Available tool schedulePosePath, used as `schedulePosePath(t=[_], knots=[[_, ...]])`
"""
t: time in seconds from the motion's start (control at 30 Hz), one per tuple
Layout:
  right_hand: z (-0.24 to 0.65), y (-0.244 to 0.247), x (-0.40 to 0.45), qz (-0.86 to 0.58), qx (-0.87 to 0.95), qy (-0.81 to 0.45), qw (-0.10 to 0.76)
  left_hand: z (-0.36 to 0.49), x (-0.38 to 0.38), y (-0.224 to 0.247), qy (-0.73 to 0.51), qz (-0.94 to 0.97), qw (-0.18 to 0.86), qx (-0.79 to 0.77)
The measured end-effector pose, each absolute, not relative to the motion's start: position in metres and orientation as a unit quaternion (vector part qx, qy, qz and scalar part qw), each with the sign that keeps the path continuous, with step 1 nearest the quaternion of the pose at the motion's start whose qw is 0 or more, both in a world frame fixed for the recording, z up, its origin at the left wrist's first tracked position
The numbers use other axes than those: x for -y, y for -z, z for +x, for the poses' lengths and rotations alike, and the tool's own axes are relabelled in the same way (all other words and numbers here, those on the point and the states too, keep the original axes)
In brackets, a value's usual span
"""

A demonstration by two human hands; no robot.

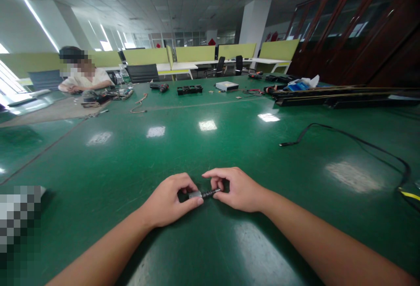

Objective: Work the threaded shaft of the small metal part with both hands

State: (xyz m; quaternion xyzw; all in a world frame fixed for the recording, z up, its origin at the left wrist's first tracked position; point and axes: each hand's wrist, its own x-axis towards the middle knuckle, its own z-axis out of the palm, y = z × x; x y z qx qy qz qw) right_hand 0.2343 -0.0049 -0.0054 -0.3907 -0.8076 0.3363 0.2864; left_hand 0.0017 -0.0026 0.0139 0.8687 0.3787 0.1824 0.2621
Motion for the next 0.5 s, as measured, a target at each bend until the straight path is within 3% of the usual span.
schedulePosePath(t=[0.5], knots=[[0.2259,0.0001,0.0096,-0.35,0.868,-0.241,0.257,0.0014,0.0016,-0.0135,-0.185,0.86,0.275,-0.388]])
